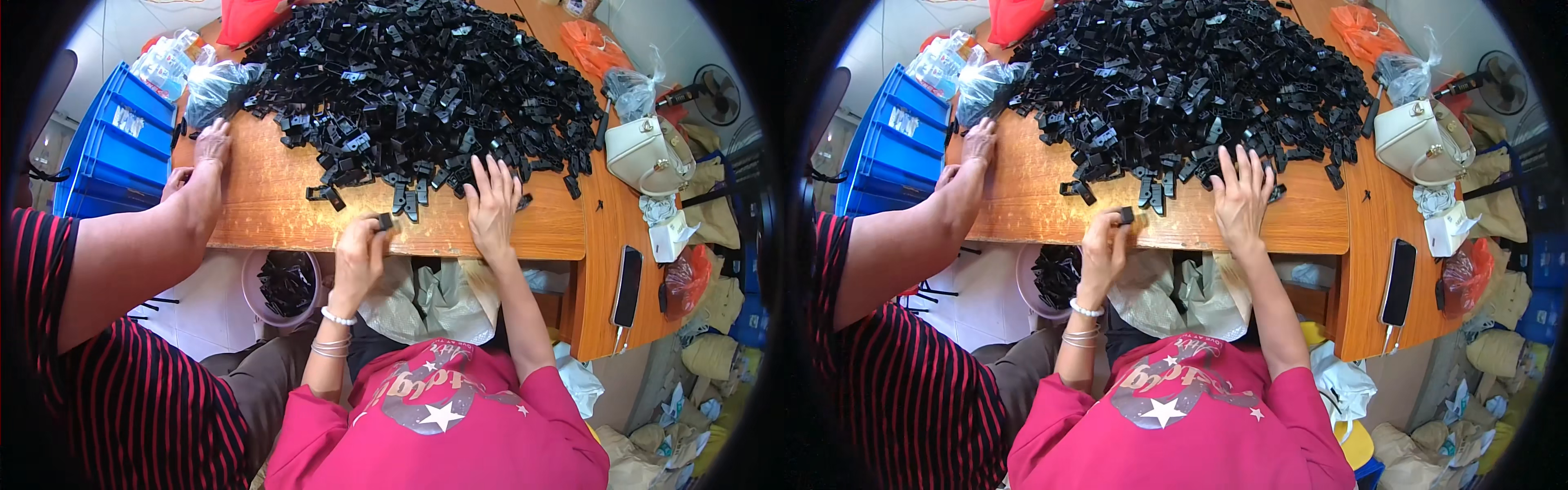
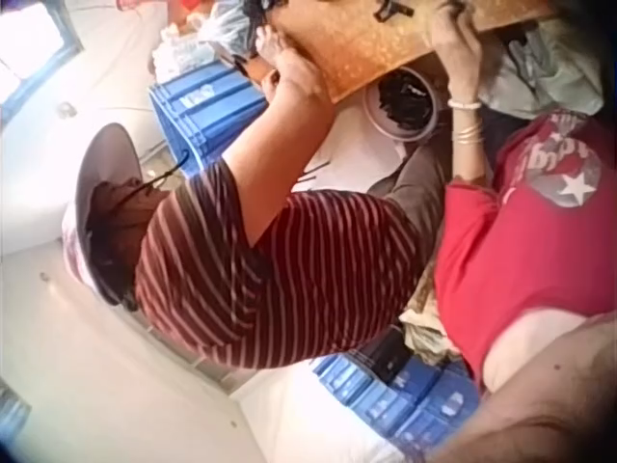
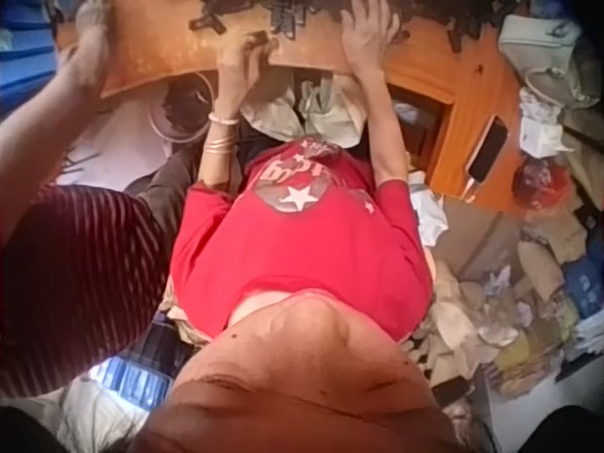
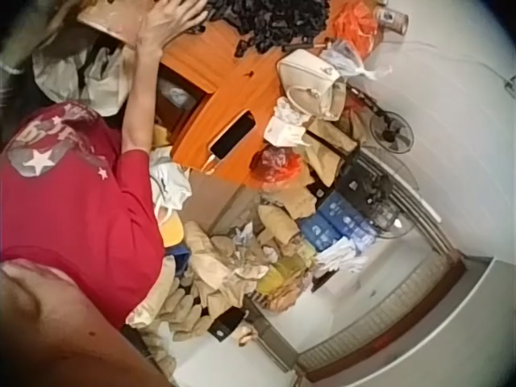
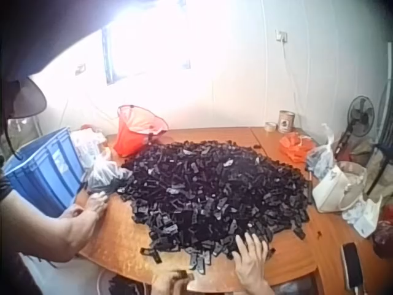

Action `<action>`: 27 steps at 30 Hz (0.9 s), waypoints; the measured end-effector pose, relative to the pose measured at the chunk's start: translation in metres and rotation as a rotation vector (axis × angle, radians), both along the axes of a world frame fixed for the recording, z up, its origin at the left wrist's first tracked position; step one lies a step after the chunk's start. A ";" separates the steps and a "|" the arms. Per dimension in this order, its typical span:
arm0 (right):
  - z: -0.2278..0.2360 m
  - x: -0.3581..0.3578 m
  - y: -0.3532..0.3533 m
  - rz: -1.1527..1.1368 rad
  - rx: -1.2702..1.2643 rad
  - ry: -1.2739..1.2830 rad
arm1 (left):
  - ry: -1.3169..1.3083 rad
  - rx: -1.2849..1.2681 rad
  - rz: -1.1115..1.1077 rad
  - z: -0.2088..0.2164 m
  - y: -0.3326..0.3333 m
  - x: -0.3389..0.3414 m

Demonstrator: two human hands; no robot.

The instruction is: The person sorts and inspects a large pile of black plastic parts on a wooden table by hand.

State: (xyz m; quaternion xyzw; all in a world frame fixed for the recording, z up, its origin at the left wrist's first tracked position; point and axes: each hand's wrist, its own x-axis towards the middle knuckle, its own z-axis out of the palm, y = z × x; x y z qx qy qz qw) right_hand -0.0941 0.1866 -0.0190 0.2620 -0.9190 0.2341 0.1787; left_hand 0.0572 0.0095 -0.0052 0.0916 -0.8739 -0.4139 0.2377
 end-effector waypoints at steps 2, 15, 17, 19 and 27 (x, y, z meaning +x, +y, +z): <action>0.000 -0.004 0.001 0.063 -0.018 -0.025 | -0.038 0.165 -0.078 0.009 0.022 -0.003; 0.019 0.012 -0.012 0.209 -0.107 0.037 | -0.189 1.045 -0.229 0.015 0.032 -0.012; 0.023 0.003 -0.010 0.229 -0.108 0.004 | -0.239 0.896 -0.264 0.023 0.031 -0.013; 0.035 0.000 -0.010 0.264 -0.131 0.039 | -0.242 0.967 -0.247 0.020 0.033 -0.012; 0.067 0.042 0.007 0.655 -0.492 -0.471 | -0.338 1.216 -0.324 0.031 0.031 -0.022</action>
